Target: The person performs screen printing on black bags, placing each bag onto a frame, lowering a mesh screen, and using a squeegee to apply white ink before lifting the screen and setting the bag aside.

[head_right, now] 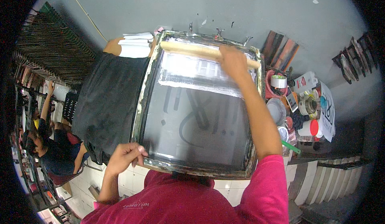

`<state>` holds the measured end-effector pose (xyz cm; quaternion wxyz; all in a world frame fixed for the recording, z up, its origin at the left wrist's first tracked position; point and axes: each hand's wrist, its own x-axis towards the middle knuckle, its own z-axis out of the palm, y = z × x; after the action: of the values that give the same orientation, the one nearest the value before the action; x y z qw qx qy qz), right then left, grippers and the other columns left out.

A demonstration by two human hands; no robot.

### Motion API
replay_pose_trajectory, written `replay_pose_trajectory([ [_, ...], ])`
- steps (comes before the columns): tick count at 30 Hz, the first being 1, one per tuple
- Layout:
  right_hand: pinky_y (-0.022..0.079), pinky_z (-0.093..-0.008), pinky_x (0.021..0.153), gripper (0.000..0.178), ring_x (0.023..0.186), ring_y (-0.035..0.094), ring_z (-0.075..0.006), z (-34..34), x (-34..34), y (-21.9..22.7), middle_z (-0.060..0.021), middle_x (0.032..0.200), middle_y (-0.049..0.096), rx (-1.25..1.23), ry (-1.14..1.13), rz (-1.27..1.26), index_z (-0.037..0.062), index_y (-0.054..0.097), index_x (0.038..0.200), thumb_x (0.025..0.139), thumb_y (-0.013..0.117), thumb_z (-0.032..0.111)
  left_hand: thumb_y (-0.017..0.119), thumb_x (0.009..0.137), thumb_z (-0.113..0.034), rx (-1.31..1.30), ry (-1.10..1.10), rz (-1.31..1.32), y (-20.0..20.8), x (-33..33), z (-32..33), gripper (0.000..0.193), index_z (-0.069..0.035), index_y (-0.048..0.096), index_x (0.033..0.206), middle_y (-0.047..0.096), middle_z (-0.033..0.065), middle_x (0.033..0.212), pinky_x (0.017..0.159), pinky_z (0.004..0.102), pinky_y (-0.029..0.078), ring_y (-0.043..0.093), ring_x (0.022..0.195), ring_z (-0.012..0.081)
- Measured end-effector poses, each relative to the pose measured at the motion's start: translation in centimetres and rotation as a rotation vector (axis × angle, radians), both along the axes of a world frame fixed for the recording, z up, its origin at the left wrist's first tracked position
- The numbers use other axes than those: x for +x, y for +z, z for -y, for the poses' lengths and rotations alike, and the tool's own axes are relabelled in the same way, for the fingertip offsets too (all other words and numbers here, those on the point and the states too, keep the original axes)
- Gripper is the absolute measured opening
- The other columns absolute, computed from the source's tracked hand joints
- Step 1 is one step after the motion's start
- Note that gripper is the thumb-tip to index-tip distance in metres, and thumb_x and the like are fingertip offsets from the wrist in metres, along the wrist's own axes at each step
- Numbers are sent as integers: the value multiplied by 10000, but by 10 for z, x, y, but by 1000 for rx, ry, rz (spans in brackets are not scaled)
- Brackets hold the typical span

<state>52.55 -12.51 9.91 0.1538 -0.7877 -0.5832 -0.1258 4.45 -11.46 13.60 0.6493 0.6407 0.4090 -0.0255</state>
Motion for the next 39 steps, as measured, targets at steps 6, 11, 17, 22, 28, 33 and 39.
replay_pose_trajectory([
  [6, 539, -505, 838, 405, 982, 695, -387, -24, 48, 14, -169, 997, 732, -120, -71, -44, 57, 678, 1035, 804, 821, 358, 677, 1001, -249, 513, -110, 202, 14, 93, -90, 256, 3, 712, 983, 697, 51, 849, 746, 302, 536, 658, 805, 117],
  [11, 560, -496, 782, 599, 883, 731, -371, -39, 53, 19, -170, 886, 751, -211, -246, -66, 84, 750, 956, 724, 804, 633, 760, 871, -261, 1425, -83, 527, 7, 232, -193, 460, 0, 664, 1238, 721, 209, 1080, 892, 470, 531, 697, 969, 380],
  [17, 565, -485, 713, 744, 798, 742, -348, -28, 49, 5, -157, 818, 752, -219, -309, 19, 105, 775, 906, 639, 756, 800, 802, 808, -347, 1223, -388, 43, -13, 312, -237, 424, -20, 733, 1068, 739, 227, 978, 887, 482, 527, 701, 965, 409],
  [22, 565, -481, 701, 715, 788, 743, -339, -6, 34, 4, -148, 815, 754, -192, -255, 10, 100, 776, 901, 662, 763, 774, 805, 801, -400, 1196, -326, 77, -25, 293, -221, 415, -44, 758, 1009, 745, 211, 896, 847, 489, 527, 710, 913, 399],
  [28, 567, -463, 682, 687, 790, 741, -312, 19, 5, -5, -135, 817, 752, -220, -276, 29, 92, 773, 865, 657, 785, 746, 821, 798, -354, 1197, -297, 164, -30, 257, -191, 372, -45, 773, 1000, 744, 182, 889, 803, 464, 532, 711, 871, 363],
  [33, 557, -449, 646, 541, 742, 709, -295, 54, -22, -19, -104, 763, 715, -124, -187, 58, 94, 731, 802, 701, 823, 617, 832, 785, -279, 1178, -276, 222, -31, 224, -155, 304, -34, 771, 955, 740, 167, 888, 791, 441, 542, 703, 848, 353],
  [39, 535, -416, 716, 361, 852, 677, -271, 86, -61, -28, -57, 873, 676, -14, -174, 78, 116, 695, 878, 658, 876, 338, 837, 772, -214, 1334, -275, 293, -53, 185, -128, 303, -47, 765, 1015, 754, 121, 958, 802, 423, 562, 705, 873, 335],
])
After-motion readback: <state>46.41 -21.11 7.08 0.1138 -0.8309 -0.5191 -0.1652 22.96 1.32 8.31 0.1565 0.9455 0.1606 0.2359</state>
